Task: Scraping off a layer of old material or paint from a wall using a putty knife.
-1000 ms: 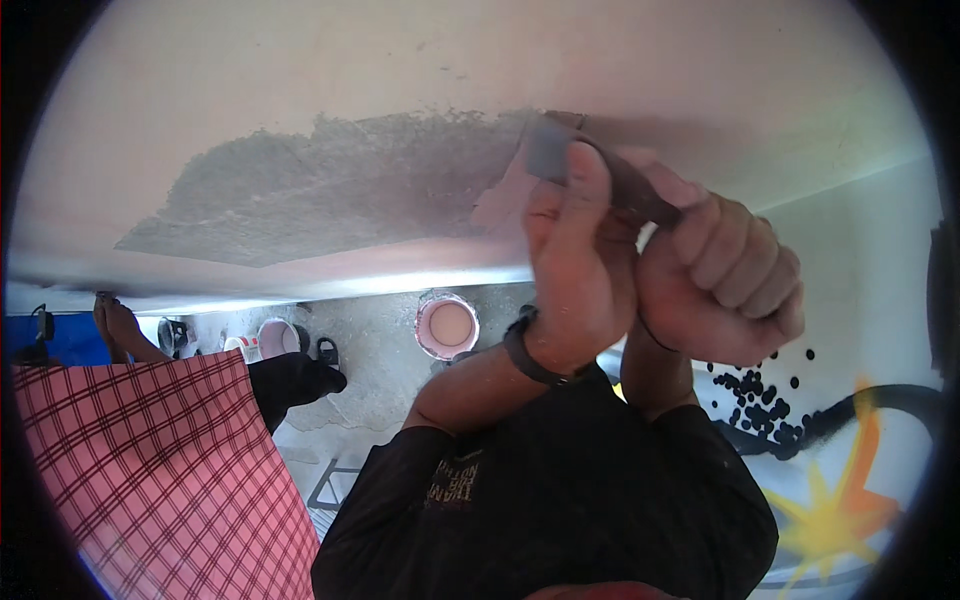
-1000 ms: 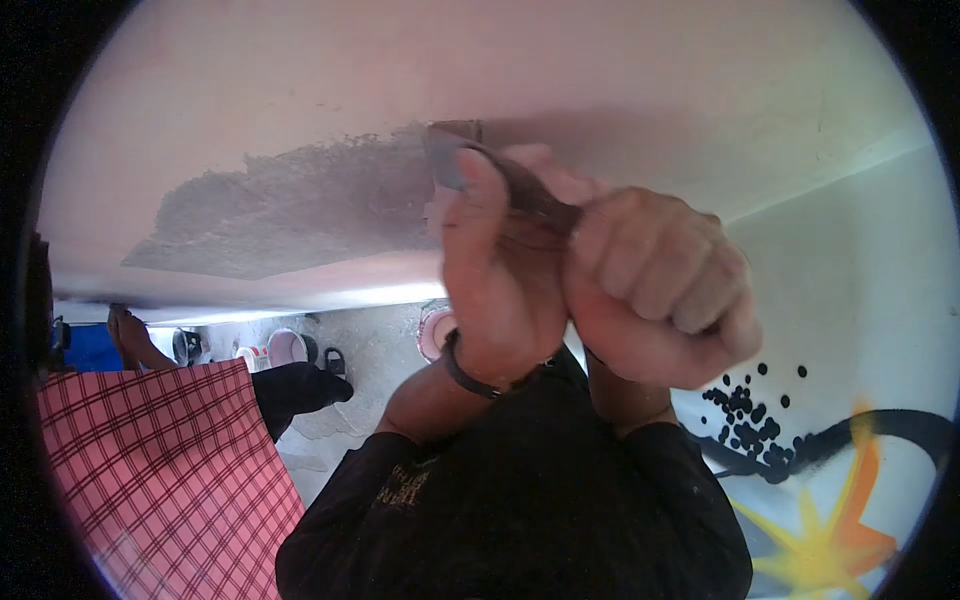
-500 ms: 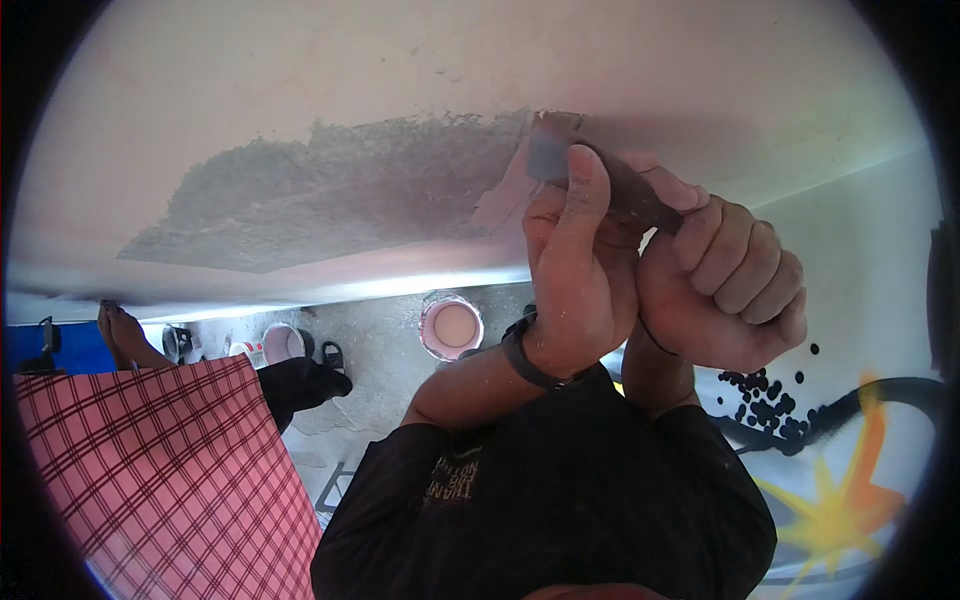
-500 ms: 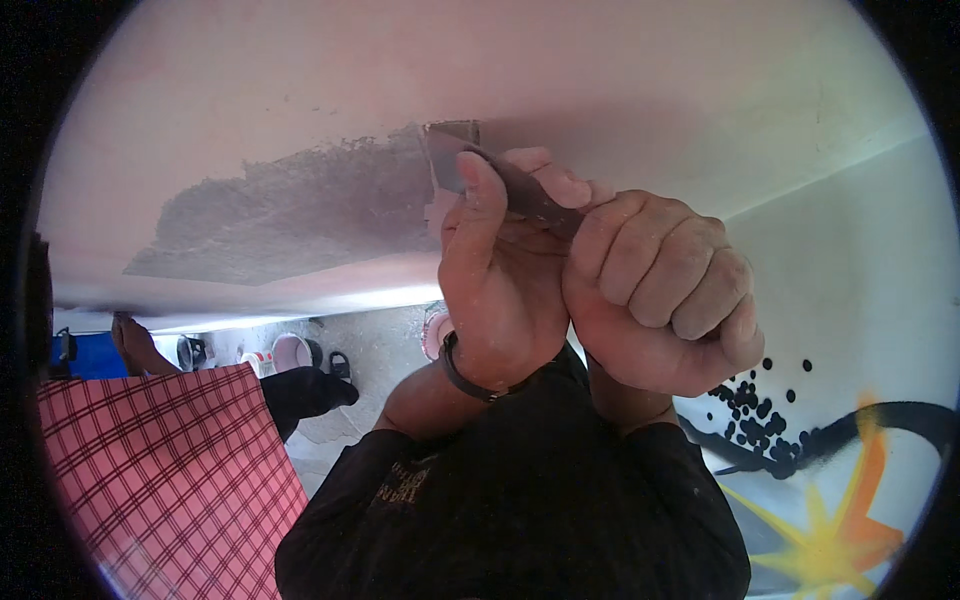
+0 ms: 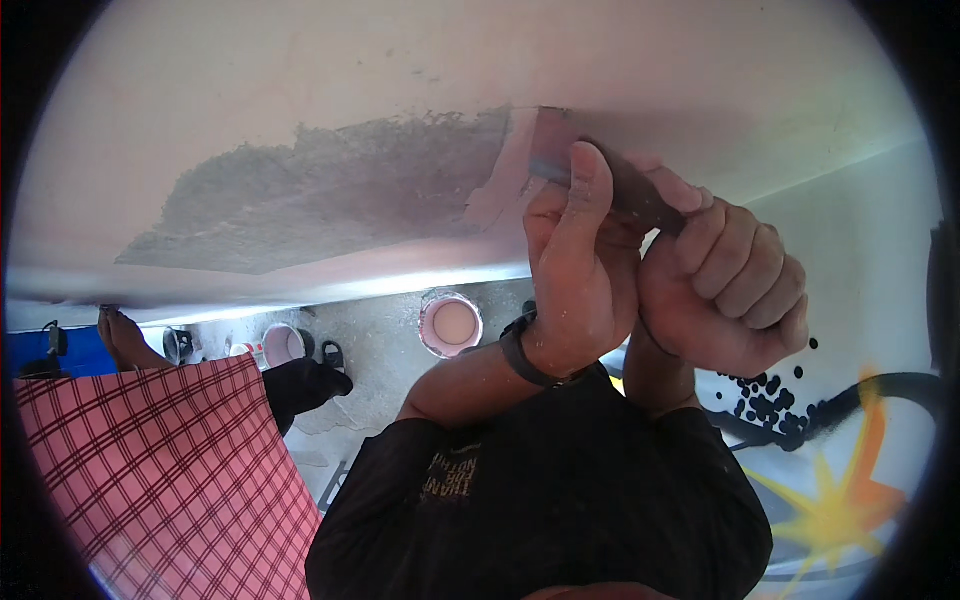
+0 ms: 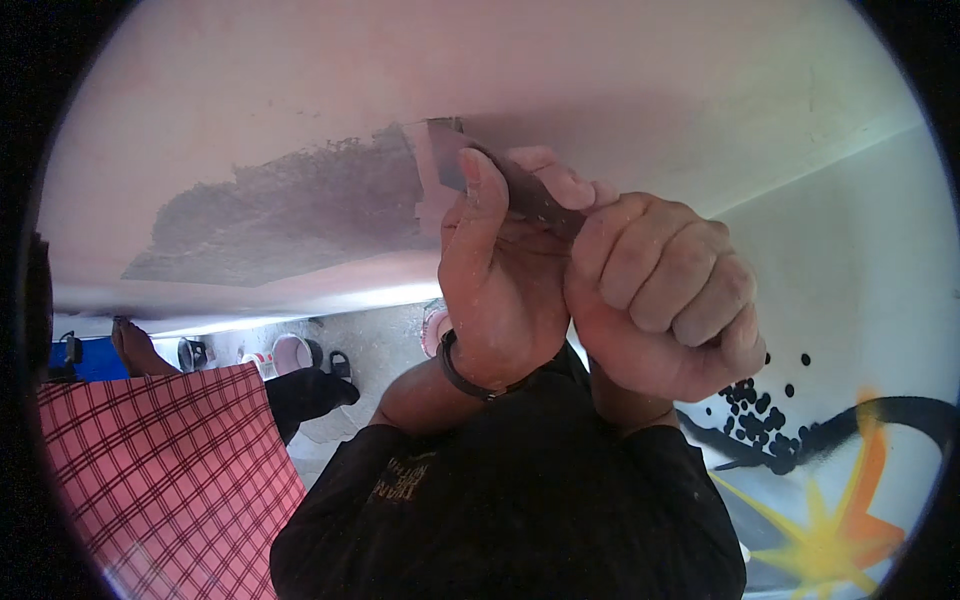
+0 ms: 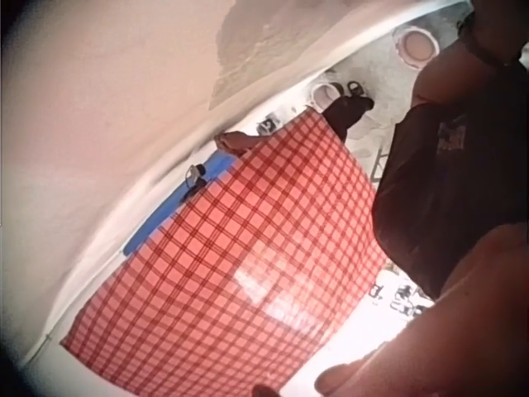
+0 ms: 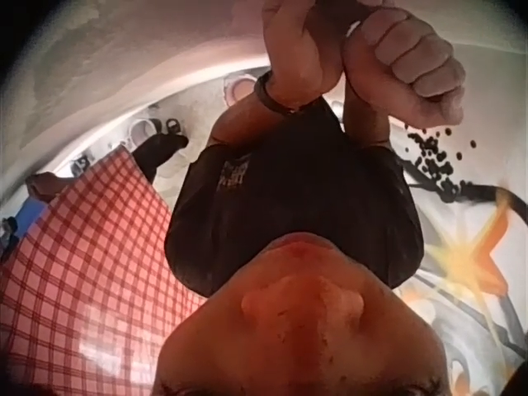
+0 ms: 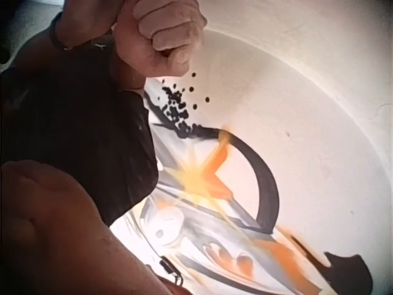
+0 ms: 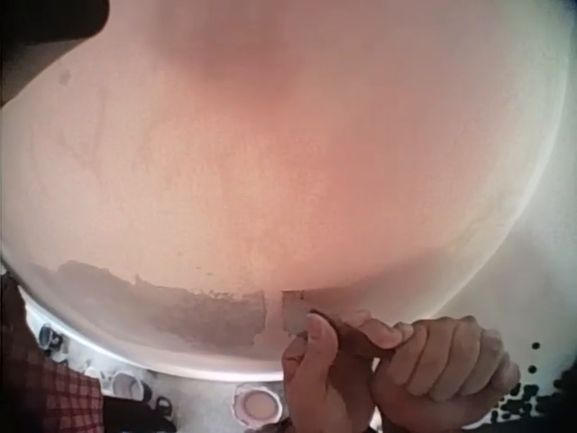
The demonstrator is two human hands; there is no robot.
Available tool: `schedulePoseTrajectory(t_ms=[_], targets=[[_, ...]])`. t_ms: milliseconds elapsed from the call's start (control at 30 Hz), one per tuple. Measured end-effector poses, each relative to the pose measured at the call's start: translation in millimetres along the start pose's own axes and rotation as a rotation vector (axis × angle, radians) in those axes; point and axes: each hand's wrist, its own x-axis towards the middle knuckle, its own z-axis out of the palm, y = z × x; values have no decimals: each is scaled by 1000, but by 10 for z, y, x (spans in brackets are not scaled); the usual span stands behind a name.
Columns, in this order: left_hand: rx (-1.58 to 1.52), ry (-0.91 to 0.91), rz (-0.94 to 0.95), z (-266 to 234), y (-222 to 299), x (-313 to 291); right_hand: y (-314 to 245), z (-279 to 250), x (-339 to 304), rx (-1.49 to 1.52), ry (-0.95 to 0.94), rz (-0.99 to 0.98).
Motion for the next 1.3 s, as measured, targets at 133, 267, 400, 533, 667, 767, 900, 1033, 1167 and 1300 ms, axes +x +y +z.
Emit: schedulePoseTrajectory(t_ms=[133,267,400,533,667,767,900,1033,1167,1300], targets=[[100,1,-4,-9,-35,-46,-23,-68,36,24,60,-8],[1,4,54,-30,32,-16,13,-26,64,29,-27,13],[66,26,-5,-32,-7,-12,82,-46,55,68,-24,-22],[34,4,33,-28,-46,-18,62,-65,38,72,-60,9],[47,73,36,-46,6,1,49,-144,-16,61,8,32],[148,34,91,-116,133,-72,103,-40,-138,141,17,80],[408,143,73,-245,151,-319,-49,-196,-537,-200,146,131],[661,86,103,-616,302,-594,27,-31,-1047,-631,250,446],[705,137,-113,-1105,599,-1108,191,265,-1760,-819,33,1000],[1020,118,-314,-1629,915,-1584,675,256,-3023,-884,13,1189]])
